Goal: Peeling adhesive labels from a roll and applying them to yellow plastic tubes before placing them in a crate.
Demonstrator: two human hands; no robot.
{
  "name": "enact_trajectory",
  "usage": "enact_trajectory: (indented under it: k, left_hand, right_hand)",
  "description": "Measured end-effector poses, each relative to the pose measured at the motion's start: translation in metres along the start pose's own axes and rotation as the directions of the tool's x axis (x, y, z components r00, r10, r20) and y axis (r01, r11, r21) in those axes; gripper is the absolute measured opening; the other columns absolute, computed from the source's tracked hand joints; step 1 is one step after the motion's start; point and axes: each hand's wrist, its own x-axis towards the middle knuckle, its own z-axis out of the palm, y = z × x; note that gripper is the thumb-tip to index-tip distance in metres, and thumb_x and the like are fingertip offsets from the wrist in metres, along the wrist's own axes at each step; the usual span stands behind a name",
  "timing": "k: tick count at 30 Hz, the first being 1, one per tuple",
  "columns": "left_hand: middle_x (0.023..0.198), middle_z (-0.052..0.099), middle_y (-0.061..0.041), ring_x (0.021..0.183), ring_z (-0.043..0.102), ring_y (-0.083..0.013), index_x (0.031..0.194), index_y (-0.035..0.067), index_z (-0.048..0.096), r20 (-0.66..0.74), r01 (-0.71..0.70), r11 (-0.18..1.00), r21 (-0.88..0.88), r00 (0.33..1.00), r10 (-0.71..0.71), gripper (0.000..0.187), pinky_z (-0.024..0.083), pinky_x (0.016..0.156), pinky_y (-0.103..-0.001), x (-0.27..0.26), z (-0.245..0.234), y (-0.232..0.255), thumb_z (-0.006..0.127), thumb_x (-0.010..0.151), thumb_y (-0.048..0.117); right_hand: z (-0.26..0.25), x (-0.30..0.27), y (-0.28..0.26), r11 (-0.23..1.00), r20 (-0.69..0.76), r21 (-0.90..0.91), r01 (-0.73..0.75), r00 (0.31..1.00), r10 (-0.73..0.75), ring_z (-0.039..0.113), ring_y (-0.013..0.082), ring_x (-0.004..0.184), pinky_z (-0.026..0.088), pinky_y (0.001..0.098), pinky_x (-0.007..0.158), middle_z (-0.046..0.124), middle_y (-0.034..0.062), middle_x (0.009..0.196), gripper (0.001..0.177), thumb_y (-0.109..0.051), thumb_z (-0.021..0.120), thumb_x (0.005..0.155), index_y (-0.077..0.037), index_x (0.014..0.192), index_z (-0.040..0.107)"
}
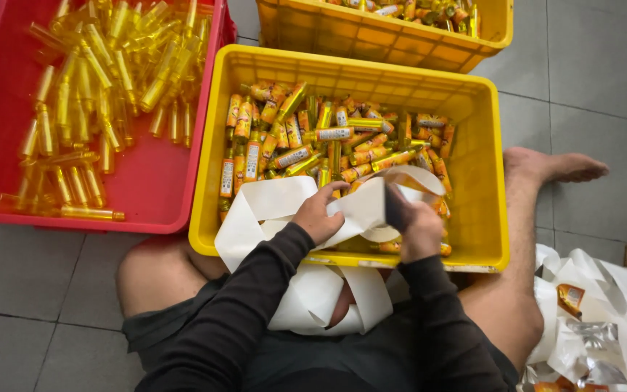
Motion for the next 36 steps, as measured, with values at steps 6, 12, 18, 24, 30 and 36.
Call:
enact_trajectory:
  k: [6, 12, 18, 24, 30, 36]
  left_hand:
    - [0.116, 0.069, -0.013, 0.113, 0.066, -0.0381, 0.138, 0.018, 0.05, -0.179, -0.241, 0.955, 0.171, 0.946, 0.271, 0.062, 0.054, 0.1, -0.048, 0.004, 0.008, -0.016, 0.065, 0.078, 0.008]
    - [0.124, 0.061, -0.019, 0.112, 0.064, -0.0377, 0.137, 0.004, 0.055, -0.415, -0.61, 0.791, 0.049, 0.708, 0.572, 0.062, 0.052, 0.099, -0.045, -0.064, -0.001, 0.058, 0.07, 0.081, 0.024]
    - [0.12, 0.064, -0.019, 0.103, 0.067, -0.0222, 0.152, 0.004, 0.017, -0.621, -0.586, 0.684, -0.434, 0.745, 0.244, 0.077, 0.056, 0.094, -0.034, -0.07, -0.051, 0.028, 0.059, 0.088, -0.01]
    - [0.117, 0.067, -0.019, 0.103, 0.067, -0.0205, 0.155, 0.01, 0.017, -0.616, -0.527, 0.746, -0.407, 0.761, 0.202, 0.078, 0.057, 0.085, -0.031, -0.094, -0.139, 0.02, 0.054, 0.09, -0.009]
    - [0.1, 0.074, -0.022, 0.089, 0.075, -0.0292, 0.151, 0.009, 0.036, -0.637, -0.156, 0.987, -0.048, 0.765, 0.09, 0.073, 0.06, 0.082, -0.039, -0.089, -0.216, 0.005, 0.057, 0.082, -0.004]
    - [0.096, 0.076, 0.007, 0.097, 0.073, -0.022, 0.127, 0.032, 0.053, -0.704, 0.366, 0.919, 0.146, 0.691, -0.163, 0.049, 0.058, 0.085, -0.043, 0.017, -0.336, -0.126, 0.064, 0.079, 0.026]
  right_hand:
    - [-0.022, 0.026, -0.012, 0.958, -0.581, 0.167, 0.235, 0.808, -0.097, 0.07, 0.028, 0.096, 0.054, 0.0371, 0.088, 0.074, 0.0208, 0.101, 0.035, -0.04, 0.073, 0.087, -0.007, 0.098, 0.079]
    - [0.019, -0.066, -0.063, 0.447, -0.237, 0.012, 0.894, 0.437, -0.868, 0.069, 0.0292, 0.098, 0.051, 0.0347, 0.086, 0.069, 0.0239, 0.106, 0.045, -0.03, 0.041, 0.109, 0.004, 0.098, 0.067]
    - [0.098, -0.153, -0.104, 0.2, 0.408, 0.206, 0.958, 0.102, -0.907, 0.055, 0.0313, 0.125, 0.045, 0.0341, 0.105, 0.054, 0.0202, 0.14, 0.037, -0.025, 0.081, 0.081, -0.003, 0.11, 0.075]
    - [0.156, -0.14, -0.128, 0.775, 0.79, 0.445, 0.448, 0.211, -0.576, 0.049, 0.028, 0.122, 0.042, 0.039, 0.094, 0.047, 0.0192, 0.141, 0.081, -0.024, 0.076, 0.091, 0.001, 0.151, 0.028]
    - [0.233, -0.133, -0.119, 0.827, 0.801, 0.34, 0.449, 0.323, -0.504, 0.062, 0.0165, 0.062, 0.052, 0.0304, 0.065, 0.07, 0.0082, 0.068, 0.017, -0.005, 0.076, 0.091, -0.003, 0.075, 0.07]
    - [0.234, -0.145, -0.134, 0.841, 0.665, 0.294, 0.454, 0.535, -0.521, 0.045, 0.0081, 0.06, 0.04, 0.024, 0.059, 0.056, -0.0035, 0.062, 0.033, -0.013, 0.073, 0.098, -0.01, 0.067, 0.061]
